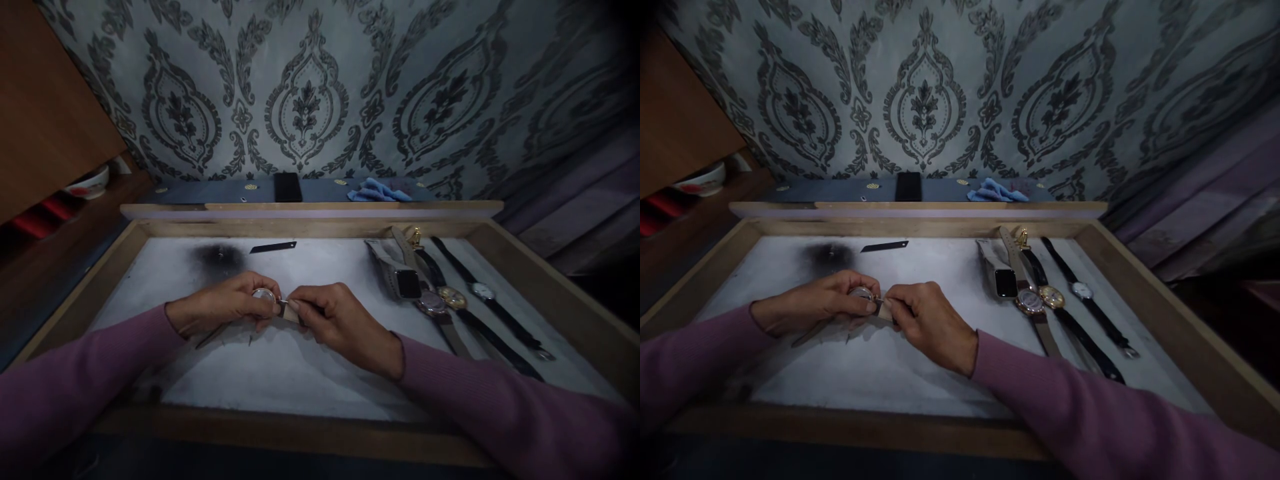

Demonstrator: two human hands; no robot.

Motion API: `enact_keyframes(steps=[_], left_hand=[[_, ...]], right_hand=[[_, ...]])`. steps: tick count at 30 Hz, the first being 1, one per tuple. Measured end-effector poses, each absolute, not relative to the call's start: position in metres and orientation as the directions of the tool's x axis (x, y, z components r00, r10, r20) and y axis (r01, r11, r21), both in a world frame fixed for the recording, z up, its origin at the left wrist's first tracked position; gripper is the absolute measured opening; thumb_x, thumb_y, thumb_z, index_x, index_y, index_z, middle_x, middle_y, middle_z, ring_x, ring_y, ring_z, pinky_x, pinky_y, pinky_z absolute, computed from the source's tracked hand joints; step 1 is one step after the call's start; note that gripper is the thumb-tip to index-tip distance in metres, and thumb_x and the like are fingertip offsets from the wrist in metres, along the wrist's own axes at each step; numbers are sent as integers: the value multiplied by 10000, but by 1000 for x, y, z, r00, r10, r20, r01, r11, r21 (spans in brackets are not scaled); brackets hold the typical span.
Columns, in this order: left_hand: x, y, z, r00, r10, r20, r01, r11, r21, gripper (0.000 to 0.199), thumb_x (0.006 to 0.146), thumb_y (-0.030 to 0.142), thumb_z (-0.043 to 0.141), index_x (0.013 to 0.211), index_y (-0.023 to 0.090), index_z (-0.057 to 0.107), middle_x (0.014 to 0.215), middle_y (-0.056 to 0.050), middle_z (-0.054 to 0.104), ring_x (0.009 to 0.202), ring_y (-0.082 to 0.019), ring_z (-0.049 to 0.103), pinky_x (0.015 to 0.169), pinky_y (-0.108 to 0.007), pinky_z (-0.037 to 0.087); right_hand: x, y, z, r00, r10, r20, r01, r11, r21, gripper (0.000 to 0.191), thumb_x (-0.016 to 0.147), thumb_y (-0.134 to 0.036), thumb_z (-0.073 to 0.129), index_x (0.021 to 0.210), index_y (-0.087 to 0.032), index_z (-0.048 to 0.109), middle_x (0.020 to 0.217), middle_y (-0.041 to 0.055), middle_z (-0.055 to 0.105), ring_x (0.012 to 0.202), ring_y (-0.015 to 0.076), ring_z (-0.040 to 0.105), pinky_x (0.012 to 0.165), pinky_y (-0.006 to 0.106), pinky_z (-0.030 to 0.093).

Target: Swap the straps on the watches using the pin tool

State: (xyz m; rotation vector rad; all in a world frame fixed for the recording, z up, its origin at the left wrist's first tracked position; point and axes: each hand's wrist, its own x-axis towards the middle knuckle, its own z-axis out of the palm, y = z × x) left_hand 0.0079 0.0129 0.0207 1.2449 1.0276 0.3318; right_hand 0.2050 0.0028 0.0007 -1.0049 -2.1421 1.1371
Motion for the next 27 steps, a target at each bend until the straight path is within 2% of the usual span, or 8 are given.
enact_keyframes(steps=[10,27], left_hand=[[6,13,17,553,714,-429,275,330,903,141,726,262,653,746,161,557,521,56,526,487,-74,395,488,-220,238],[7,13,20,551,714,-432,270,337,902,119,717,231,641,757,169,547,526,74,506,484,-72,420,495,-213,288]], right_hand=[[204,2,3,-586,806,85,355,350,-867,262,899,-139,460,718,-130,648,552,-19,567,460,64,454,478,198,338],[201,4,1,-557,825,-92,277,81,-957,228,898,-187,473,712,-141,597,553,-25,566,403,48,444,410,166,361]])
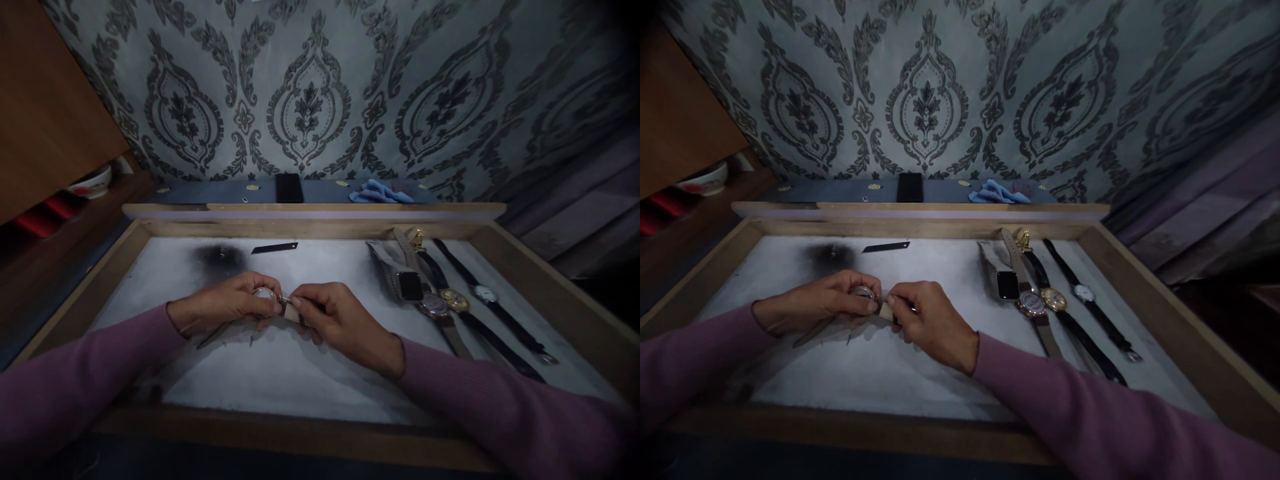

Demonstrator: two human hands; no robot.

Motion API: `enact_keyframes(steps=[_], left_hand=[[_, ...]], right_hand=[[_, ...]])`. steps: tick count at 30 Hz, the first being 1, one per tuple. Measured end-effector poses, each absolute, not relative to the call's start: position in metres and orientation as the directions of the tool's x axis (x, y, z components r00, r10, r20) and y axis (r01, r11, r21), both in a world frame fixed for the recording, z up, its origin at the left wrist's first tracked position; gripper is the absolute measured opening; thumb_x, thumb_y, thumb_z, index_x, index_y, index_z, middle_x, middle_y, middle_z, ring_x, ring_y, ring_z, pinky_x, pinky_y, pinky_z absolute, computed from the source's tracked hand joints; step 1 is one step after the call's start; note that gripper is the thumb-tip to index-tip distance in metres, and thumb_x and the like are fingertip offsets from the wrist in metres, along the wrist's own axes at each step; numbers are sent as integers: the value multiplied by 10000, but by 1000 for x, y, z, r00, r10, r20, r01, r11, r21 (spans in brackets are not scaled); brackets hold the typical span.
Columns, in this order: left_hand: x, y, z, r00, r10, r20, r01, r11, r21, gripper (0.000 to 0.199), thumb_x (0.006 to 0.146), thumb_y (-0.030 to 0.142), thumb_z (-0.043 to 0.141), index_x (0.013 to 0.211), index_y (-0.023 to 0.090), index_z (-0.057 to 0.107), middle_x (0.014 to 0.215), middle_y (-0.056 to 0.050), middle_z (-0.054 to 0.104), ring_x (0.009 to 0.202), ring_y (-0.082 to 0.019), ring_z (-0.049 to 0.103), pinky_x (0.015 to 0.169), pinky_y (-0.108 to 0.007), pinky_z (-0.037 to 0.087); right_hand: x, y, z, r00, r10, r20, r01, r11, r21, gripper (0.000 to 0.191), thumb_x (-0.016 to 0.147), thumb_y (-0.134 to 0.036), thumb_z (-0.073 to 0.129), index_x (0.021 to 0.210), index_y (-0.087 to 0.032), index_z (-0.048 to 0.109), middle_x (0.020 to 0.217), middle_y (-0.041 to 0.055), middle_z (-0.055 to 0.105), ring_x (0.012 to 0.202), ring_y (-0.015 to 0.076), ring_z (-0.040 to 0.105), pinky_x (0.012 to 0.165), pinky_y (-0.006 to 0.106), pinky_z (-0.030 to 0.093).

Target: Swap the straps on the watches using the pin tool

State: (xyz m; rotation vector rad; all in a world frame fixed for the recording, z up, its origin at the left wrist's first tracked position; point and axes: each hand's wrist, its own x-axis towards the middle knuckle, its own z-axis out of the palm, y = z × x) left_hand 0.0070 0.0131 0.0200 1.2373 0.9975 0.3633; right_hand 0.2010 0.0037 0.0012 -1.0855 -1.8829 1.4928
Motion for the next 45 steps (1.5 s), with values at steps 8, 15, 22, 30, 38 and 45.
enact_keyframes(steps=[8,15,22,30,38,45], left_hand=[[5,15,15,565,704,-431,243,357,902,156,731,270,662,751,174,539,509,66,512,479,-75,418,479,-209,272],[6,14,17,562,700,-441,262,355,897,153,733,269,655,760,173,539,501,66,510,483,-81,421,490,-206,274],[7,14,18,563,702,-437,260,351,899,164,727,284,656,741,175,535,505,62,516,480,-81,410,482,-216,257],[7,14,20,561,707,-430,256,346,903,154,723,270,652,738,175,532,509,66,510,468,-74,389,475,-221,243],[8,14,20,549,711,-439,266,349,899,175,713,289,665,740,177,534,505,66,504,469,-79,395,460,-226,224],[9,13,23,546,712,-442,279,342,897,139,722,259,641,740,169,537,499,65,509,472,-76,397,470,-213,239]], right_hand=[[201,4,4,-573,813,-103,252,56,-966,244,906,-196,469,709,-133,599,546,-28,557,403,38,432,412,164,354],[202,4,5,-565,817,-115,248,35,-968,248,908,-204,483,703,-130,601,546,-25,559,406,40,439,413,164,354],[202,5,1,-572,810,-127,232,12,-973,232,917,-213,480,746,-123,610,559,-20,570,404,40,448,411,161,360],[202,7,0,-580,804,-132,220,-2,-976,239,920,-226,480,742,-124,604,559,-19,575,398,32,447,404,151,357],[203,6,0,-578,805,-132,212,-8,-977,233,912,-234,503,727,-130,599,553,-21,572,398,35,448,398,155,346],[203,6,1,-581,801,-143,230,-7,-973,238,913,-227,484,731,-130,602,558,-20,572,399,40,450,399,157,351]])
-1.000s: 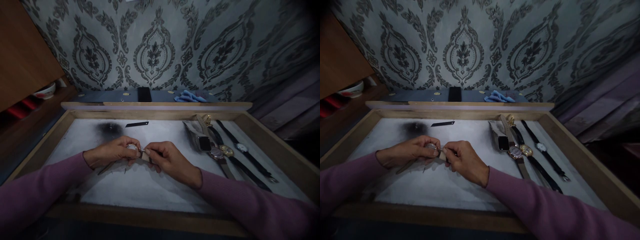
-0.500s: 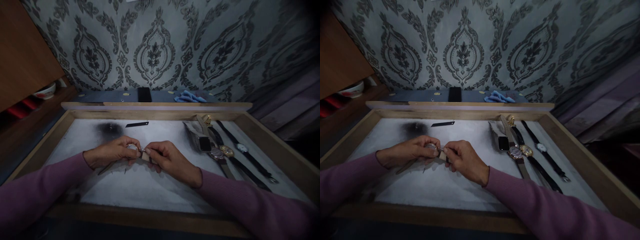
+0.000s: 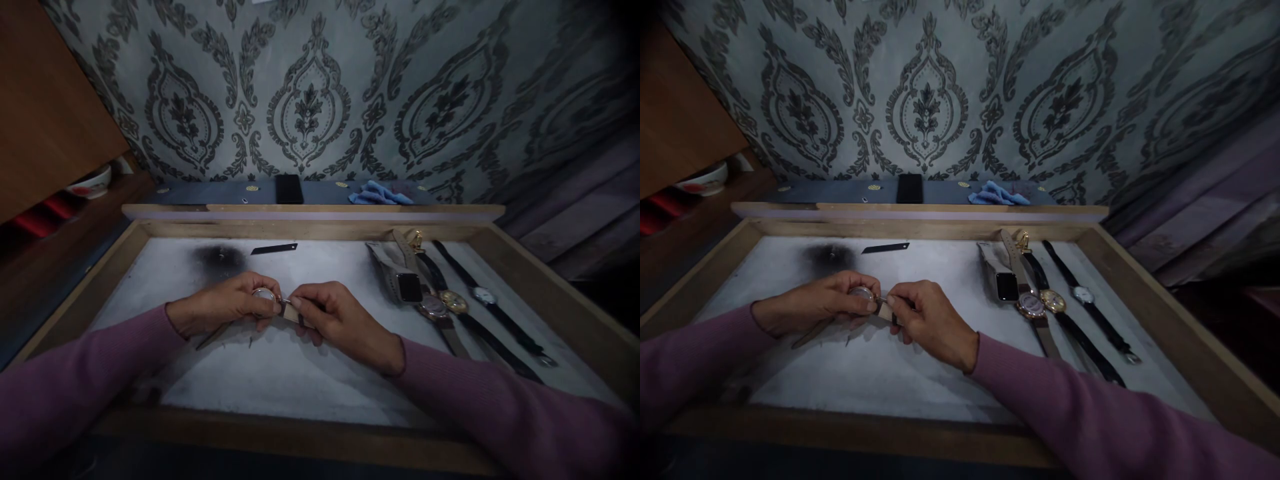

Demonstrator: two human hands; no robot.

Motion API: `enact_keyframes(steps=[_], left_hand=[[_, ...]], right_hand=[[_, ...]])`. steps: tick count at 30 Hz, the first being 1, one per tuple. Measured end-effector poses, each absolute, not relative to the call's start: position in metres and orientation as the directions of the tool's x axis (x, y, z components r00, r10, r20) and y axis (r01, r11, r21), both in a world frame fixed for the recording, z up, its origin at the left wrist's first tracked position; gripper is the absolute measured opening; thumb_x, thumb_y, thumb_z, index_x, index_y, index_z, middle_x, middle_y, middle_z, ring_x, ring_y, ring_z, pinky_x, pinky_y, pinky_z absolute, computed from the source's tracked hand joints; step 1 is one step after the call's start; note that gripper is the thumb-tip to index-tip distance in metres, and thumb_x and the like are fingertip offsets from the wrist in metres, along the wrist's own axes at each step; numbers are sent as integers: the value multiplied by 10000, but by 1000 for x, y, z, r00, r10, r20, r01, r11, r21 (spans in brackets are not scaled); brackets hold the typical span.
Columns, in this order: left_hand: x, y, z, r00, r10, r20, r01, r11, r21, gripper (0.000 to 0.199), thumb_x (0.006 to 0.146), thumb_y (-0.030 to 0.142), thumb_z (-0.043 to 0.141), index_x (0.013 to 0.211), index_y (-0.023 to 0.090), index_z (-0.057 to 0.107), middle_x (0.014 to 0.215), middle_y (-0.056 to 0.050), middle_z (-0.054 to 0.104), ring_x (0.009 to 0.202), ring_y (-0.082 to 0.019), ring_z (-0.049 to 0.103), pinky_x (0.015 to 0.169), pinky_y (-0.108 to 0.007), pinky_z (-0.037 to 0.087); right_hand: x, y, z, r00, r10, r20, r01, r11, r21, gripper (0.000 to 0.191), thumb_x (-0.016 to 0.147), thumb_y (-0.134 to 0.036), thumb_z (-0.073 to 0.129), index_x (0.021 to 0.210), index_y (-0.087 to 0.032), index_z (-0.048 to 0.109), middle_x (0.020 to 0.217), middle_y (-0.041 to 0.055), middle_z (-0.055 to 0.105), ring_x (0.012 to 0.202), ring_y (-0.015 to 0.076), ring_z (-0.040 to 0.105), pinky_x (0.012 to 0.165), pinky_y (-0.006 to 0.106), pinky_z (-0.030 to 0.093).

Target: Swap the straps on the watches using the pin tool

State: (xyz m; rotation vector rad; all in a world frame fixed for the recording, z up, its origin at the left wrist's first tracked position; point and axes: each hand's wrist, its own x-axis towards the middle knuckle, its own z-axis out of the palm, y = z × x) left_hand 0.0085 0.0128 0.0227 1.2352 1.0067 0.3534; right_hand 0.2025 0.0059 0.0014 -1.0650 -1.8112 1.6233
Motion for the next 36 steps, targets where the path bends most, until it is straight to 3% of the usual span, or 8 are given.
enact_keyframes(steps=[24,36], left_hand=[[6,13,17,560,706,-434,272,339,901,136,733,258,650,759,170,550,504,61,521,477,-75,401,483,-219,248],[8,13,22,562,705,-432,247,356,901,148,733,247,661,756,168,538,533,78,508,482,-67,412,490,-205,287]], right_hand=[[203,6,1,-598,794,-107,242,52,-969,244,911,-173,472,719,-131,616,548,-32,550,412,43,421,415,175,341],[202,4,2,-572,807,-149,244,-7,-970,230,917,-201,477,731,-134,594,554,-24,571,403,45,432,418,171,349]])
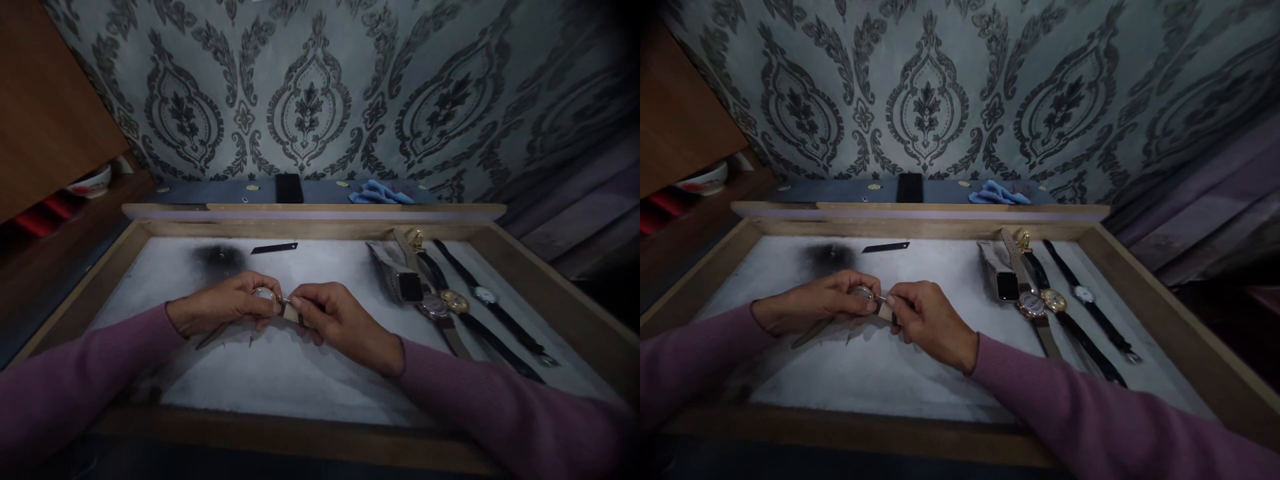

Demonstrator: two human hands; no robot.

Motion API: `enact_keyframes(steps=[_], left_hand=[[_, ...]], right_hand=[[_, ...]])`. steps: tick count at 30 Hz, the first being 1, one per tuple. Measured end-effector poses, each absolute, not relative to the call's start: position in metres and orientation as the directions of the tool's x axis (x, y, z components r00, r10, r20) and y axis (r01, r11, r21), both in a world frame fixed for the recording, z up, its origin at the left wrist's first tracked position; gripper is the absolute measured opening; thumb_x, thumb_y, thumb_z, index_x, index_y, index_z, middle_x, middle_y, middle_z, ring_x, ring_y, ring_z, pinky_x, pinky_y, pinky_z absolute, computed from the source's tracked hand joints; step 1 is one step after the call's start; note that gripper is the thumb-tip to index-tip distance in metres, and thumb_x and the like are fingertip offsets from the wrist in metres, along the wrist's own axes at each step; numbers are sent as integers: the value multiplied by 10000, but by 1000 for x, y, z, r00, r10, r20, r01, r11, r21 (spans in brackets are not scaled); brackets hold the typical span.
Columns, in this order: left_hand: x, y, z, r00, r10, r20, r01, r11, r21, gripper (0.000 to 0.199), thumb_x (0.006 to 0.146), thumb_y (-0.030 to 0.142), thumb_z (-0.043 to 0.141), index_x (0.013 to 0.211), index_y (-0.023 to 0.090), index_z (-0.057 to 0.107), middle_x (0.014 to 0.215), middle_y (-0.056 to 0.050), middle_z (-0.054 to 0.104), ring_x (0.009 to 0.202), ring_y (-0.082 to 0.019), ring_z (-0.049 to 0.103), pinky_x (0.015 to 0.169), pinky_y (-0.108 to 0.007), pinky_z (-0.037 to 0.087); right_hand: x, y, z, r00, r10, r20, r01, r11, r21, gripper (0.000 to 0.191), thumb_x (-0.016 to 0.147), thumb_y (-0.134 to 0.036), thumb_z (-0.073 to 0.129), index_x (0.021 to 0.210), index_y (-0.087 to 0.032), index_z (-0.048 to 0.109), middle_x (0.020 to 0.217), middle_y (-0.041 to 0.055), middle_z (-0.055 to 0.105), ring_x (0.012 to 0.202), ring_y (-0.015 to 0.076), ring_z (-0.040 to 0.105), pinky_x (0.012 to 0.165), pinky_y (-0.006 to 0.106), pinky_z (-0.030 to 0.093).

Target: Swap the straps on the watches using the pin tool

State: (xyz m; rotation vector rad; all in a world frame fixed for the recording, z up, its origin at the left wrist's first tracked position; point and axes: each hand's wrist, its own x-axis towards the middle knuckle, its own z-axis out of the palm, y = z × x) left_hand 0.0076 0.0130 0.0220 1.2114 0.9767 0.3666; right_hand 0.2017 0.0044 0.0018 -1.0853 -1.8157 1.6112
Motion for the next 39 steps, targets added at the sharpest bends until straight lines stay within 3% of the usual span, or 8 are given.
enact_keyframes(steps=[20,33,39], left_hand=[[7,13,20,549,708,-444,269,353,896,136,725,251,654,762,171,550,509,68,512,477,-74,401,483,-213,256],[4,14,15,578,694,-430,238,361,902,121,720,227,668,749,164,568,537,62,520,500,-81,456,519,-216,342],[3,15,12,578,706,-409,211,355,911,130,723,233,671,746,164,563,554,63,518,504,-76,451,517,-214,336]], right_hand=[[202,7,0,-591,799,-114,253,50,-966,254,920,-207,466,721,-131,605,553,-21,560,407,42,419,406,165,337],[204,4,-1,-616,788,-11,246,179,-953,262,903,-197,467,693,-139,613,564,-24,546,423,53,424,425,183,341],[203,3,-2,-594,804,-33,234,134,-963,245,911,-221,465,719,-142,596,562,-26,548,421,53,432,429,182,348]])
